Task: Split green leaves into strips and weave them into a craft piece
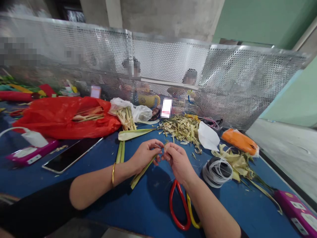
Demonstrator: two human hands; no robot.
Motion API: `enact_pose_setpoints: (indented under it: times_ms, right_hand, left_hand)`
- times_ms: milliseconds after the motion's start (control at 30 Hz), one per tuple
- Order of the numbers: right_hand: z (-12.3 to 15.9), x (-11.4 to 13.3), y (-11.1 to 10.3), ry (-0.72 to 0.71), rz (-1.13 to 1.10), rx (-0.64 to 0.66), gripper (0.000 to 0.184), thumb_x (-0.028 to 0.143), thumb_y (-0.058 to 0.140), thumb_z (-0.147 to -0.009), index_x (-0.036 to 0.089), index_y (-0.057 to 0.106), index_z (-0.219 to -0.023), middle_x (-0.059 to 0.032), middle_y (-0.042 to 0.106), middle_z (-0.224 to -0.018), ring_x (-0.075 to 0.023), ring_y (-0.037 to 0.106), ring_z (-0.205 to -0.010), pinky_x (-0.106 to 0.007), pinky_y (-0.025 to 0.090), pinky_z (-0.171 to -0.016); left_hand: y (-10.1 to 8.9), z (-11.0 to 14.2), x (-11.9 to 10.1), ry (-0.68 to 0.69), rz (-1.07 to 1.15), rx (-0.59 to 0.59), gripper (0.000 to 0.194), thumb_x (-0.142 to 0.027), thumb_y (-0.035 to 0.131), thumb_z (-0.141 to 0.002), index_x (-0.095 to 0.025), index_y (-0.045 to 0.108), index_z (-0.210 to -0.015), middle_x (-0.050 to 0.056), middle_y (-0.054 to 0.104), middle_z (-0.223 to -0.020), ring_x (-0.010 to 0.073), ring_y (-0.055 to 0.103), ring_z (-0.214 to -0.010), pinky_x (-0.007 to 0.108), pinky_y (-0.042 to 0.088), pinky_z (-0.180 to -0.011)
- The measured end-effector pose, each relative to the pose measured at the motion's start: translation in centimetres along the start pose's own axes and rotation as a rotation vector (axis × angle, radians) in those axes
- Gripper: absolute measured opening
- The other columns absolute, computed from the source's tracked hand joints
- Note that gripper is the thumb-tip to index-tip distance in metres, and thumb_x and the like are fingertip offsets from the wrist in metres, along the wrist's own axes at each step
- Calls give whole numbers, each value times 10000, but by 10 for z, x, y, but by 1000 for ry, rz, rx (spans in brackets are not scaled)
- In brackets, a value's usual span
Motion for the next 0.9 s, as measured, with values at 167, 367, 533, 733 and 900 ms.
enact_pose_setpoints:
  times_ms: [167,367,533,733,900]
  right_hand:
    - [-1,4,-4,-52,182,-19,252,344,582,-766,204,472,-588,52,399,-519,-121,439,-567,-261,388,-623]
    - [-6,17,-36,-171,948,-193,138,349,598,-744,215,575,-766,69,401,-495,-131,388,-499,-253,282,-515]
    - [-9,9,-28,-154,1070,14,215,299,547,-774,204,567,-583,17,518,-557,-141,459,-576,-253,323,-562]
    - [-15,10,-29,-291,786,-59,231,291,505,-802,206,542,-591,-40,637,-780,-190,581,-867,-279,416,-727]
    - [-23,-11,-38,-126,807,-50,198,255,475,-786,204,558,-614,-10,636,-667,-155,571,-675,-273,423,-674]
  left_hand:
    - [0,-1,-2,-25,-7,7,58,-137,575,-788,-121,631,-787,-5,608,-576,85,540,-441,198,459,-451]
    - [-12,-8,2,-87,90,-102,96,-141,576,-818,-115,626,-740,-18,593,-564,75,537,-416,197,458,-446]
    - [-11,-11,11,-146,126,-99,114,-159,568,-842,-116,600,-741,-18,588,-567,71,537,-431,193,457,-463]
    - [-1,-6,25,-256,92,39,127,-244,607,-813,-136,613,-746,18,651,-655,116,613,-565,222,461,-540]
    - [-7,-7,18,-108,-202,36,131,-251,637,-742,-141,680,-685,-18,592,-570,86,506,-538,193,352,-506]
Point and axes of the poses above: each hand's wrist, its own z-axis away from the middle knuckle, its own y-axis out of the palm, x = y × z, the point moved 7 cm from there along -z, towards the middle knuckle
